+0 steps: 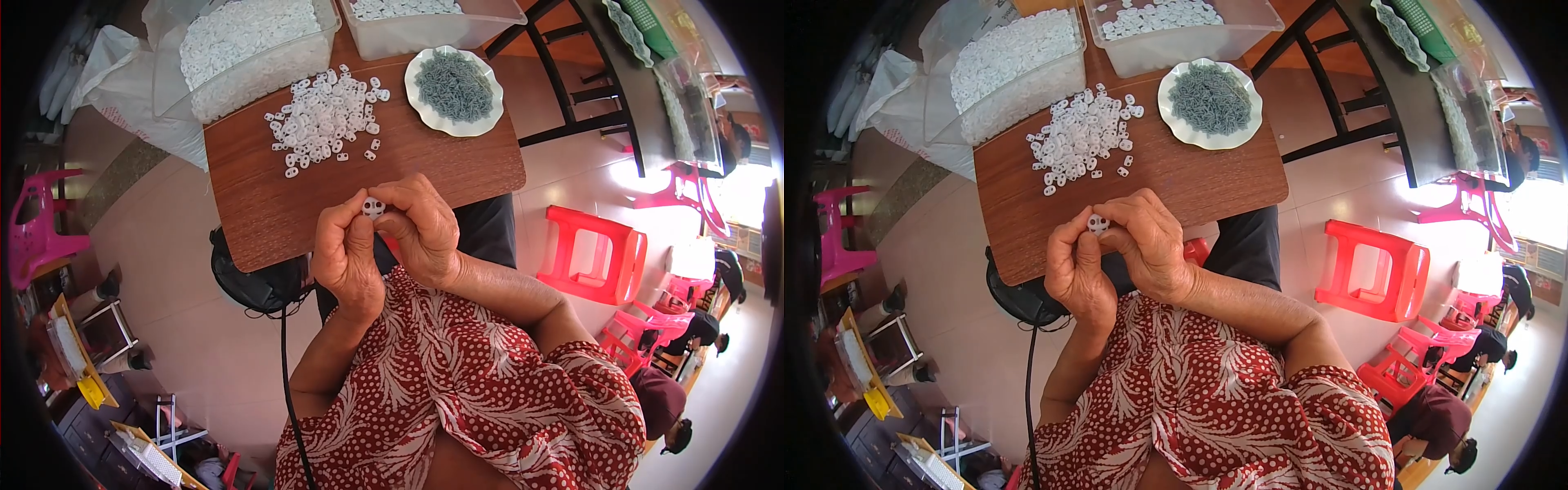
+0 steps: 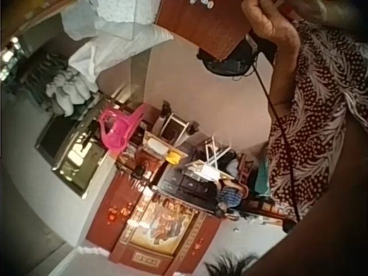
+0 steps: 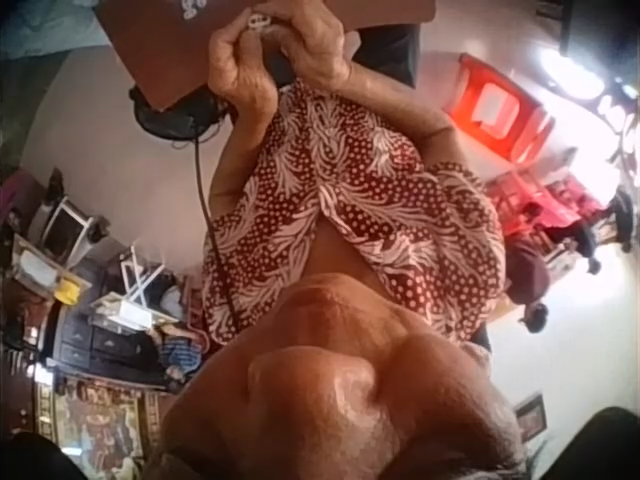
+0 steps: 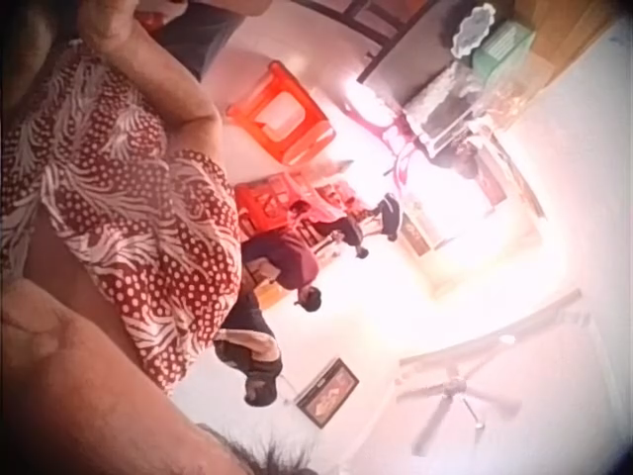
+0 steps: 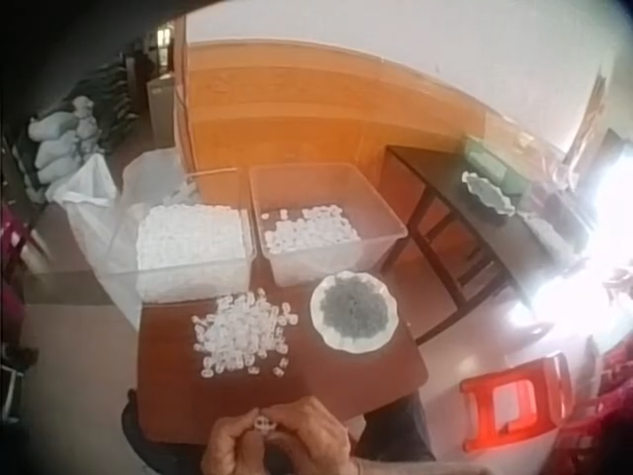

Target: The recorder is assembling small white plastic rings with metal hooks at a workstation.

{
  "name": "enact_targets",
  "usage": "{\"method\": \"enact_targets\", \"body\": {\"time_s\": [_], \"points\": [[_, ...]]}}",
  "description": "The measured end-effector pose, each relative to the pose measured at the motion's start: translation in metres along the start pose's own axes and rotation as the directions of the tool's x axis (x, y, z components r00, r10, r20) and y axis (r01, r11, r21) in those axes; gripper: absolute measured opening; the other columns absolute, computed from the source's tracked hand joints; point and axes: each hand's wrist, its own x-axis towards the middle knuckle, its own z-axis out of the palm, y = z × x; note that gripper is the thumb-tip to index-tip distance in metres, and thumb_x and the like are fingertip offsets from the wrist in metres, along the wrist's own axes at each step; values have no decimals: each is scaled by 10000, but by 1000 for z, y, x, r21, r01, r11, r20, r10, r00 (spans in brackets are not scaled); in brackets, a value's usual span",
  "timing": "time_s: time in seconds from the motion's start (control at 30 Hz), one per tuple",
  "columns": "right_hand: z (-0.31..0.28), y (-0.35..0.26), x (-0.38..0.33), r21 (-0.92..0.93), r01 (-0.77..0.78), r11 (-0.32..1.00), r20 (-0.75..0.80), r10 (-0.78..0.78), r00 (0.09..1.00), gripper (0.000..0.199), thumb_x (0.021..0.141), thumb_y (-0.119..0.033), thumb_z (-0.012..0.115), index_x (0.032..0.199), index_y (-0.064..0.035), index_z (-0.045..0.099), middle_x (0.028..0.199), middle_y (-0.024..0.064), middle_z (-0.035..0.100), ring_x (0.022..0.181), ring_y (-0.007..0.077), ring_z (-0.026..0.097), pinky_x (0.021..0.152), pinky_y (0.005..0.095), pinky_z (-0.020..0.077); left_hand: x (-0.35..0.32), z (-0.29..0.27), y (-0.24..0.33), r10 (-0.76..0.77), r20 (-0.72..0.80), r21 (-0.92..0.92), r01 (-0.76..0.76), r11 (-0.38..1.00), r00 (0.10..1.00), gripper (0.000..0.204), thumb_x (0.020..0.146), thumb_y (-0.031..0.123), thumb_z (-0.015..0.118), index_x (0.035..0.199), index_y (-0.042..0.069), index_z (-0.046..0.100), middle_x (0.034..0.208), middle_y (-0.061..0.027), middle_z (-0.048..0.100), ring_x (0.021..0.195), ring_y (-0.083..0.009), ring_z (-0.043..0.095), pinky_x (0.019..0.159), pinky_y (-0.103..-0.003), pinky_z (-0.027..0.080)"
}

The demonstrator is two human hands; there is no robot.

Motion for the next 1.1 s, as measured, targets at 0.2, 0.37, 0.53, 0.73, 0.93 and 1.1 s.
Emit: {"method": "enact_targets", "body": {"time_s": [0.2, 0.37, 0.53, 0.73, 0.93, 1.1], "points": [[0, 7, -1, -14, 106, 994, 19, -106, 994, 267, 734, -3, 648, 984, 35, 560, 843, 124, 610, 668, 241, 559, 594, 308, 448, -2, 3, -1, 32, -7, 1, -32, 999, 999, 170, 921, 35, 493, 1070, -21, 554, 904, -28, 547, 781, -84, 486, 708, -205, 405], [0, 8, -1, -37, 115, 993, 25, -114, 993, 269, 727, 16, 641, 980, 29, 551, 824, 116, 609, 646, 236, 556, 572, 311, 445, -3, 4, -8, 68, -31, 21, -67, 998, 997, 158, 923, 36, 491, 1059, -17, 551, 887, -30, 538, 763, -84, 475, 690, -205, 402], [-1, 8, -1, -55, 125, 991, 60, -122, 991, 264, 725, 40, 626, 977, 29, 548, 805, 112, 608, 625, 227, 550, 559, 311, 441, -4, 5, -12, 91, -33, 64, -88, 994, 995, 145, 920, 35, 497, 1045, -13, 552, 861, -29, 534, 741, -84, 474, 667, -203, 407], [1, 21, -3, -54, -30, 998, 34, 32, 999, 198, 735, 40, 630, 924, 8, 581, 798, 84, 610, 642, 199, 564, 562, 283, 447, 5, 7, -14, -42, -16, 90, 44, 995, 999, 156, 915, 42, 510, 1048, -15, 567, 866, -26, 548, 757, -86, 495, 673, -213, 428], [-33, 62, 66, 90, -425, 901, -38, 429, 902, 127, 803, -47, 627, 925, -11, 630, 809, 50, 619, 722, 82, 549, 654, 225, 451, 16, -17, -74, -207, -16, 301, 202, 932, 978, 206, 867, 49, 571, 1068, 9, 586, 850, -49, 586, 751, -121, 545, 676, -243, 451], [-74, 143, 172, -432, -136, 892, -175, 65, 982, 164, 764, -53, 657, 922, -13, 638, 789, 64, 622, 712, 107, 557, 641, 256, 455, 34, 5, -109, -8, 131, 654, -81, 752, 991, 239, 796, 26, 618, 1032, 60, 599, 805, -82, 572, 713, -201, 557, 650, -297, 456]]}}
